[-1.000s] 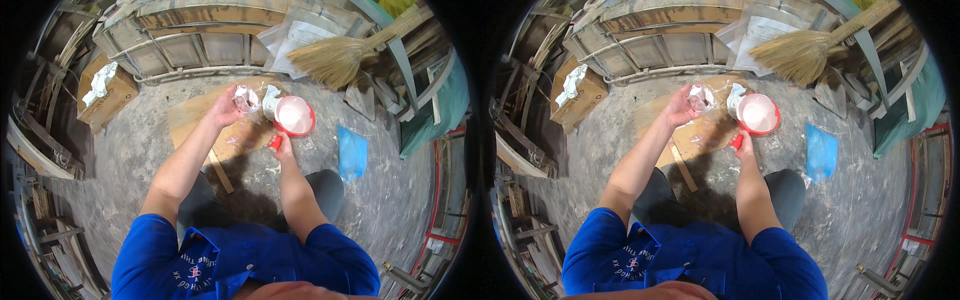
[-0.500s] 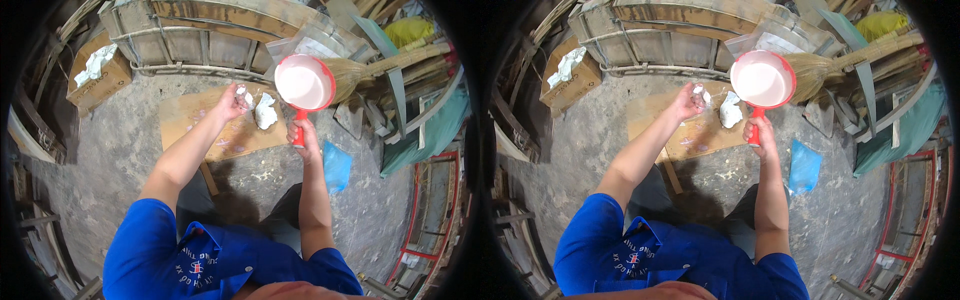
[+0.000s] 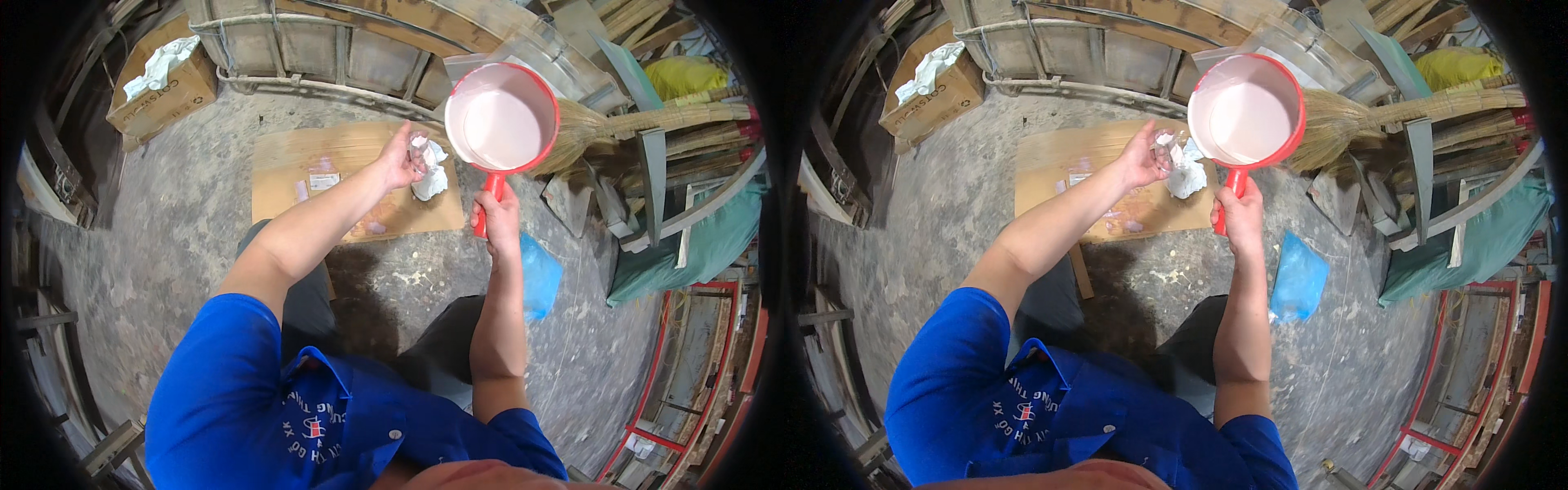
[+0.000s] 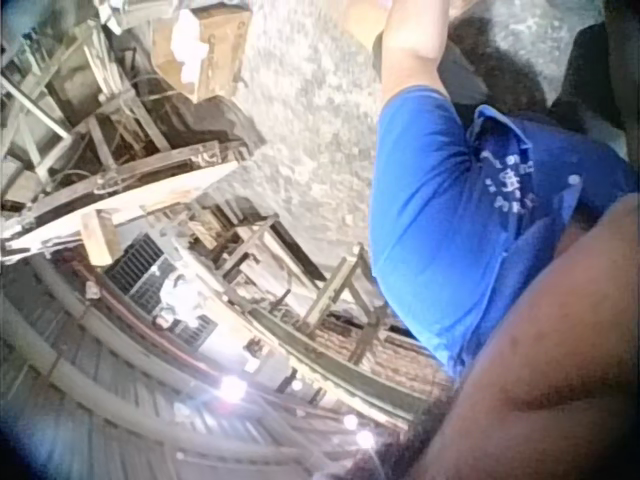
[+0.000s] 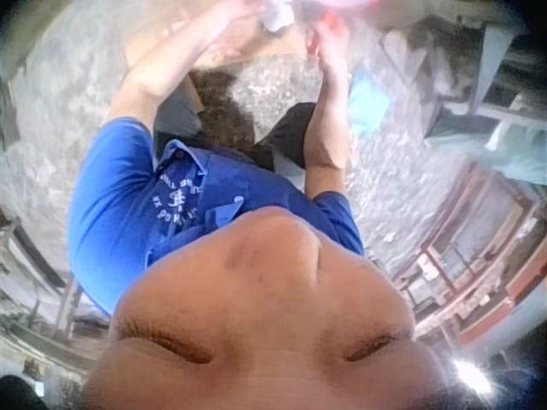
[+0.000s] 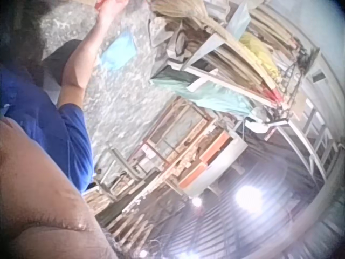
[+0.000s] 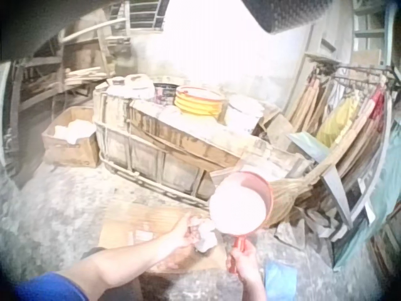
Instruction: The person pours a white powder from a red scoop into small plastic bags, then ties each bag shut. The process is repeated multiple times with different bags.
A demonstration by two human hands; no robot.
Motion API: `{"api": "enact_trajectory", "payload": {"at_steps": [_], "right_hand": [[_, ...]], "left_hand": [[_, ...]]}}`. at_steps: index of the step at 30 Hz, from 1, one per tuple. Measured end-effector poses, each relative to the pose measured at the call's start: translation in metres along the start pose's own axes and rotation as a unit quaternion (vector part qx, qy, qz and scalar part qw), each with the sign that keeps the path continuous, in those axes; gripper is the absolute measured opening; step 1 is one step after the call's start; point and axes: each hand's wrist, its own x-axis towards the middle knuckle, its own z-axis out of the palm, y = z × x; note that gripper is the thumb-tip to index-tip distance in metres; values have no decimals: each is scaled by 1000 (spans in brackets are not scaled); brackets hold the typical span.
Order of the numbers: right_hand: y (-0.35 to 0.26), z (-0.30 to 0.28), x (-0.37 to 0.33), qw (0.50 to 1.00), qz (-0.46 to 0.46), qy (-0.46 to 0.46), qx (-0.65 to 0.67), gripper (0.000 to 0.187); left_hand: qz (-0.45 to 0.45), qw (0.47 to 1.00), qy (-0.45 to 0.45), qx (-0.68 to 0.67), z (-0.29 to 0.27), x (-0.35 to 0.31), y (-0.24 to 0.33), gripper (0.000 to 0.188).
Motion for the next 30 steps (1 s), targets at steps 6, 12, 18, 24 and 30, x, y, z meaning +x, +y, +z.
{"api": "enact_trajectory", "payload": {"at_steps": [6,12,18,24,30], "right_hand": [[0,-2,1,1000,-25,15,-3,14],[-3,-3,1,998,-38,21,-36,12],[-4,1,-2,998,-36,23,-41,14],[-2,1,-2,998,-42,20,-44,14],[-4,6,-3,997,-47,15,-51,15]], "left_hand": [[11,1000,18,-10,3,3,-3,46],[7,1000,15,-13,8,0,-7,48],[9,999,11,-38,13,-3,-8,48],[8,999,24,-39,19,-5,-9,48],[13,999,-13,-49,9,-3,-8,51]]}}
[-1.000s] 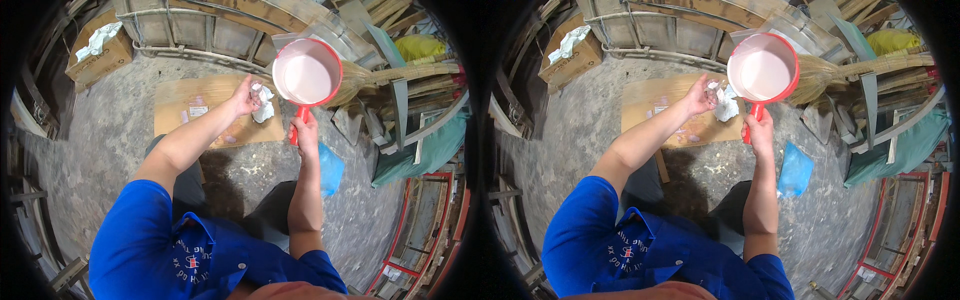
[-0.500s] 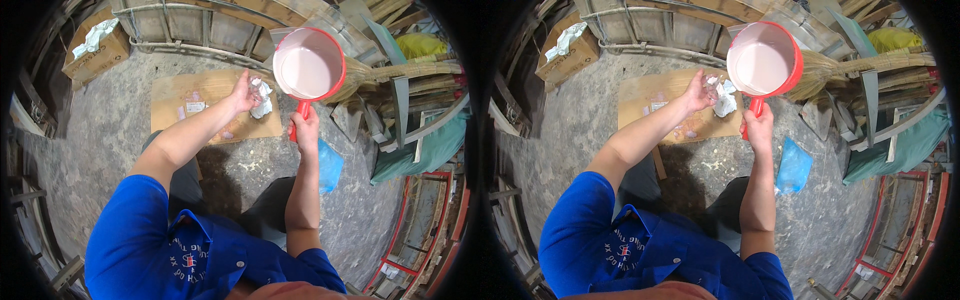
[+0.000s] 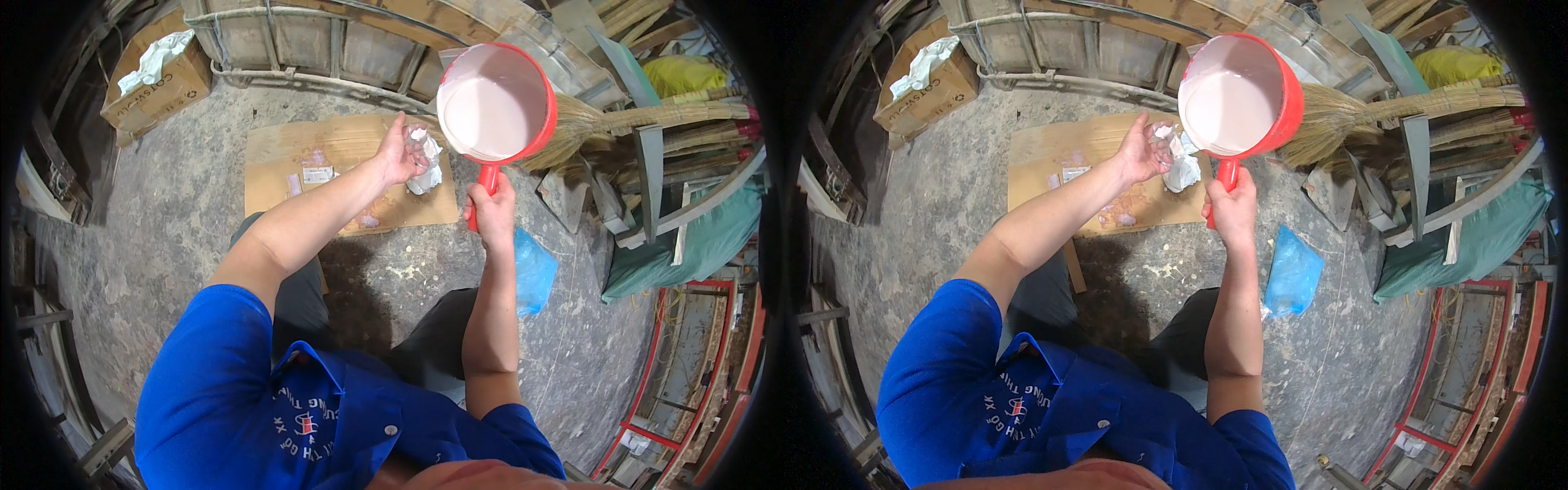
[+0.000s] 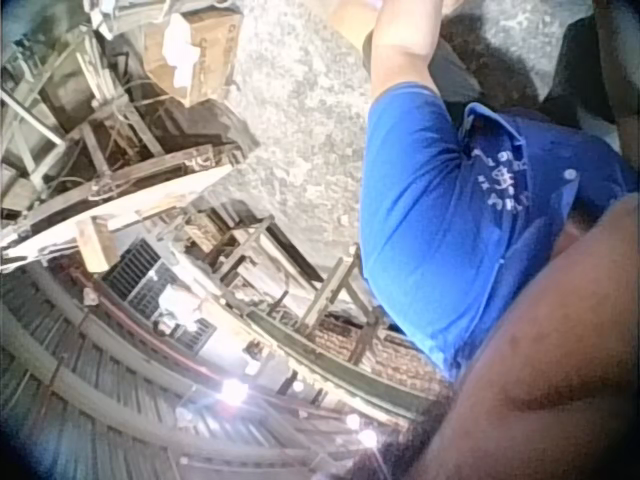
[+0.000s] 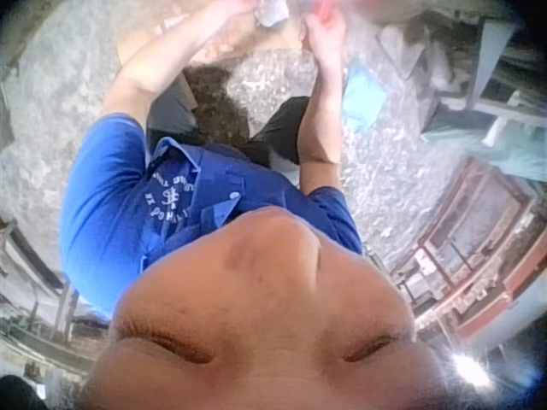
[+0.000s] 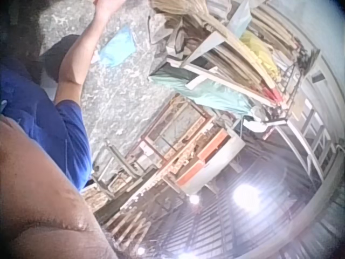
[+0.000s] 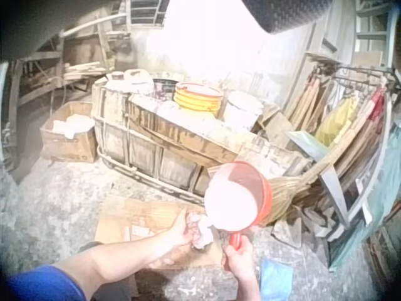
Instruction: The person pours a white powder from a red scoop into small plastic bags, then ties each bag shut. The process is repeated multiple times with different bags.
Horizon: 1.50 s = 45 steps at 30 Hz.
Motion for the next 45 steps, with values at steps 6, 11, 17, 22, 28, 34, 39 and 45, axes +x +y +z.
{"api": "enact_trajectory", "payload": {"at_steps": [6,11,17,22,28,34,39,45], "right_hand": [[-1,0,-2,1000,-3,8,4,15],[-2,1,-3,1000,-15,1,2,16],[-2,2,-4,1000,-19,2,-11,15],[-4,2,-5,1000,-17,3,-8,15],[-6,2,-7,1000,-15,3,-5,15],[-6,2,-8,1000,-20,1,3,15],[-7,2,-8,1000,-19,-1,12,16],[-9,3,-10,1000,-15,6,15,16]], "left_hand": [[0,1000,14,5,9,-6,-3,50],[-1,1000,-12,3,7,-8,-2,51],[-1,1000,-24,2,5,-7,-3,53],[-4,1000,-26,-4,6,-8,-3,54],[-2,1000,-31,0,10,-13,-3,55],[-5,1000,-27,1,11,-14,-4,55],[3,999,-34,1,8,-10,-5,58],[8,999,-31,4,8,-12,-5,57]]}}
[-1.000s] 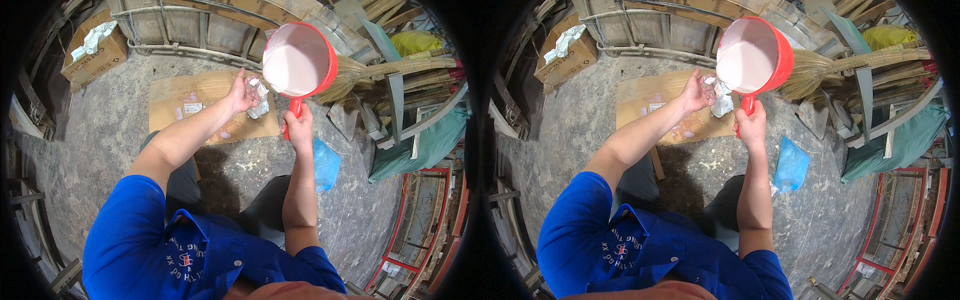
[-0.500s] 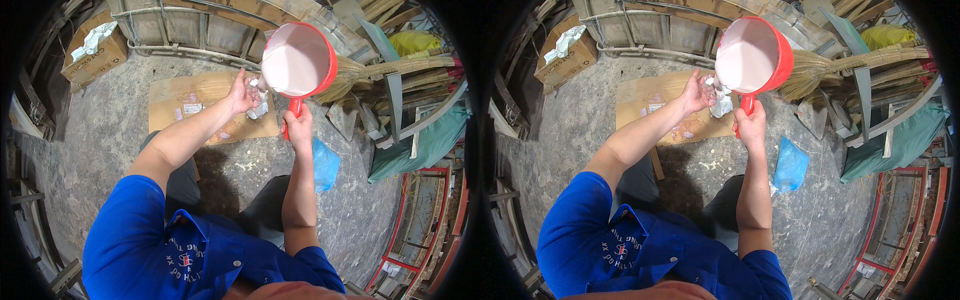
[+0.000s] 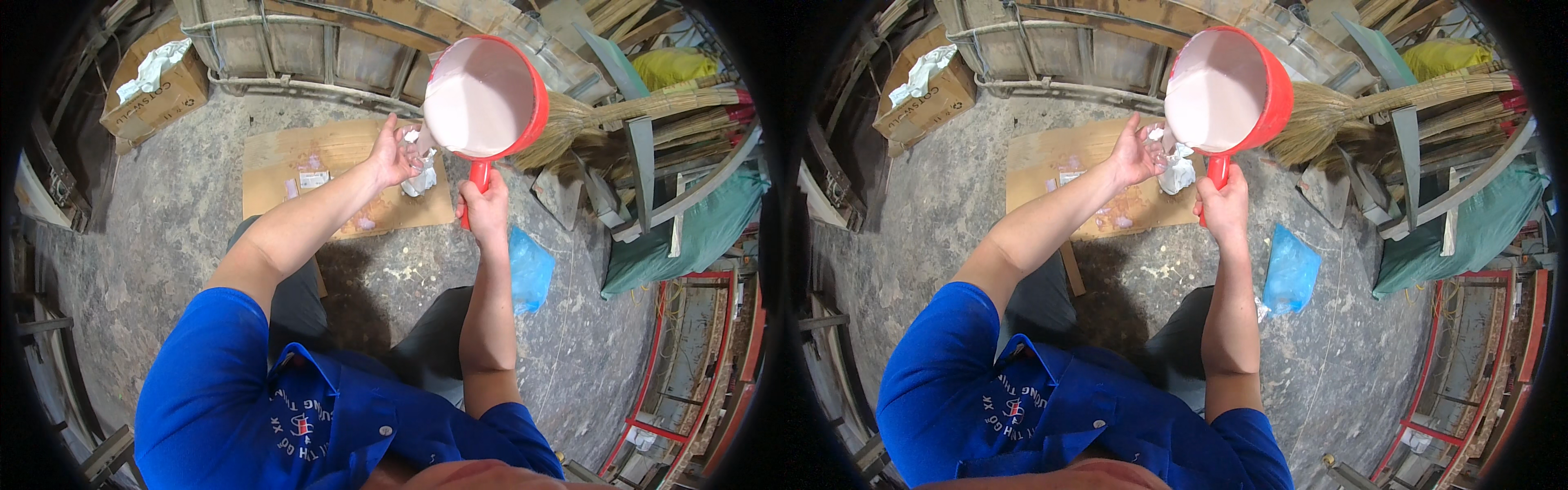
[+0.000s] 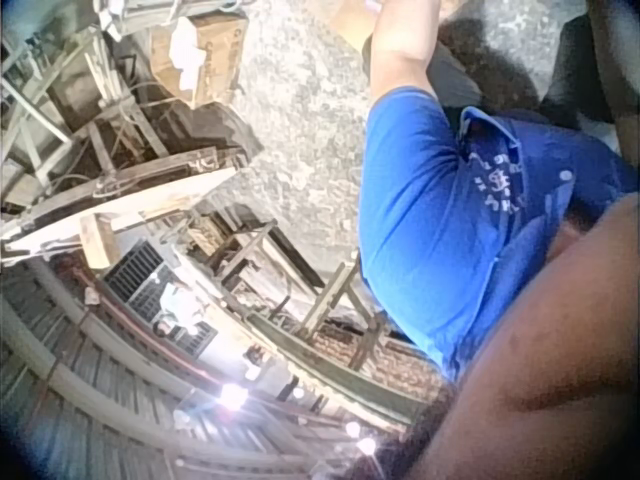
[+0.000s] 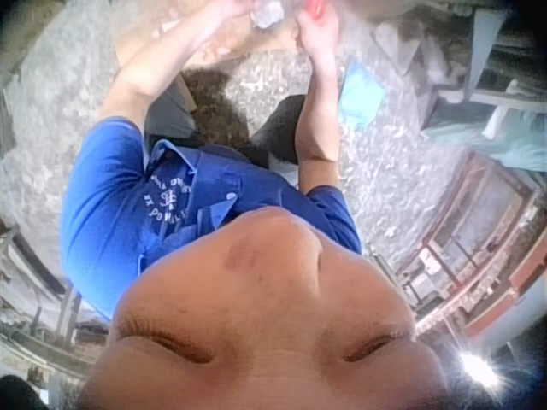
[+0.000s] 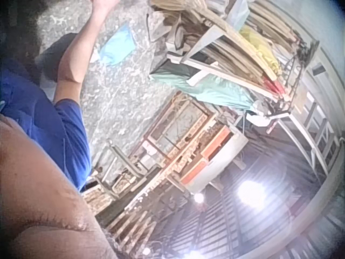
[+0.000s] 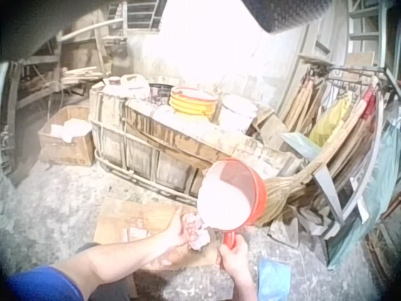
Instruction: The person pours a white powder from a red scoop into small plastic bags, then ties each bag shut. The process is repeated multiple times with different bags.
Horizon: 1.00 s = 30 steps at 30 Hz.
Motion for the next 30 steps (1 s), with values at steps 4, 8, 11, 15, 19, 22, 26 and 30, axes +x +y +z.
{"api": "enact_trajectory", "payload": {"at_steps": [4,8,11,15,19,22,26,30], "right_hand": [[0,0,0,1000,-9,-4,-15,16],[-1,7,0,1000,-9,-7,-10,15],[-1,8,0,1000,-13,-8,-11,15],[-3,13,-1,1000,-12,-12,-13,16],[-3,14,-1,1000,-14,-13,-18,16],[-3,15,0,1000,-11,-17,-21,17],[-5,18,0,1000,-8,-19,-20,17],[-5,22,1,999,-7,-28,-15,18]], "left_hand": [[1,1000,13,-4,2,-3,0,57],[9,1000,19,5,1,-8,4,57],[6,1000,14,0,2,-12,6,56],[9,1000,20,2,-1,-15,10,55],[7,1000,8,5,-4,-16,13,51],[14,1000,15,13,-4,-18,14,52],[12,999,25,15,-3,-22,16,52],[12,999,32,18,-5,-28,20,53]]}}
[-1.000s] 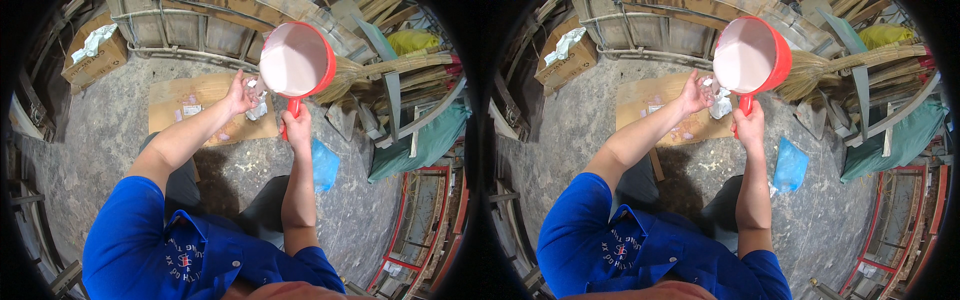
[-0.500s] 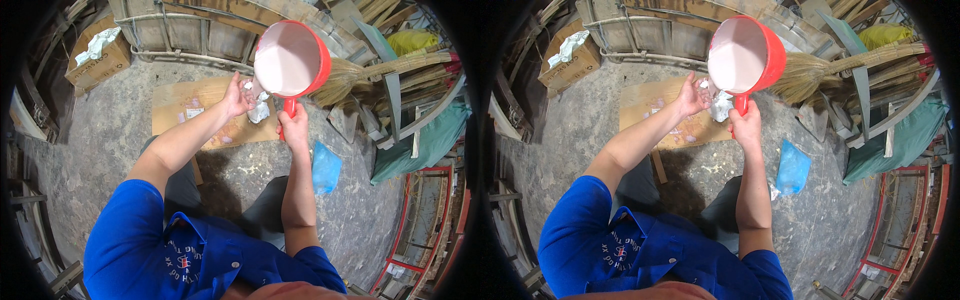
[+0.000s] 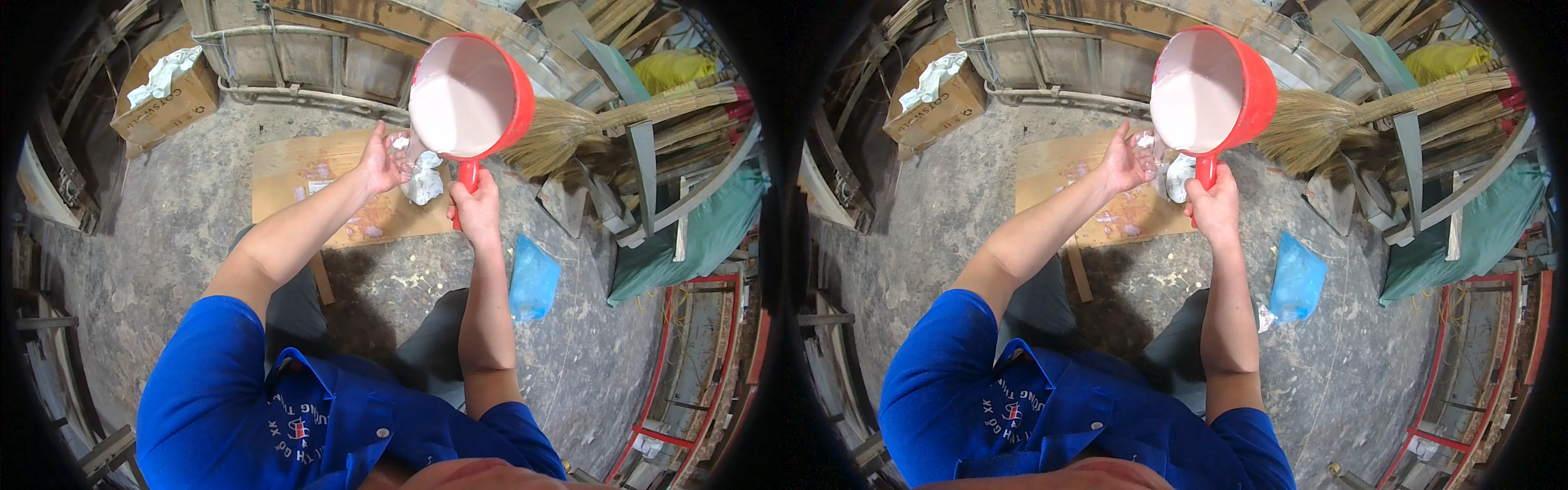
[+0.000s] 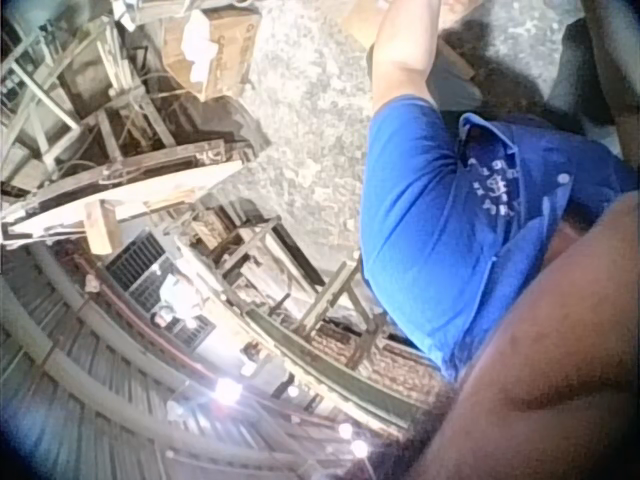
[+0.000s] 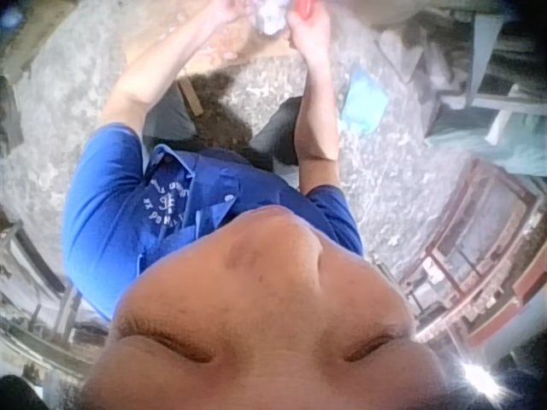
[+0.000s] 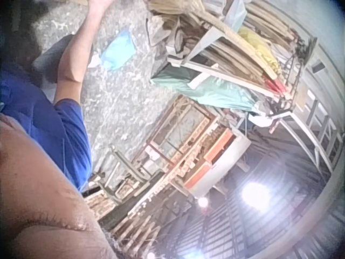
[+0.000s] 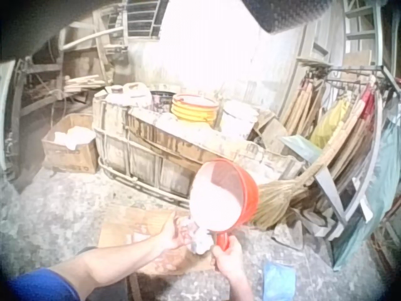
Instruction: The person pours a white powder from a red scoop into small plastic bags, then ties each bag shut. The process is repeated multiple times with different bags.
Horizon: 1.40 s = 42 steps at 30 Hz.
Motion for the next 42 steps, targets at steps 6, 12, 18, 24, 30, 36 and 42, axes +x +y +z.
{"api": "enact_trajectory", "payload": {"at_steps": [6,12,18,24,30,36,42], "right_hand": [[2,4,1,1000,-11,5,8,18],[4,8,3,1000,-13,-3,4,19],[4,7,3,1000,-10,-1,-5,19],[5,4,3,1000,-15,1,-18,20],[-1,7,1,1000,-4,-5,-13,19],[4,7,3,999,-10,-4,-32,20],[6,6,5,999,-26,-1,-32,21]], "left_hand": [[9,999,34,4,7,-7,2,50],[0,1000,2,-17,-5,-2,8,51],[-2,1000,-4,-14,-14,2,9,51],[11,1000,16,17,-4,-3,5,52],[9,999,42,-7,-2,-5,7,49],[2,1000,22,-21,-7,1,8,49],[2,999,33,-15,-8,3,9,49]]}}
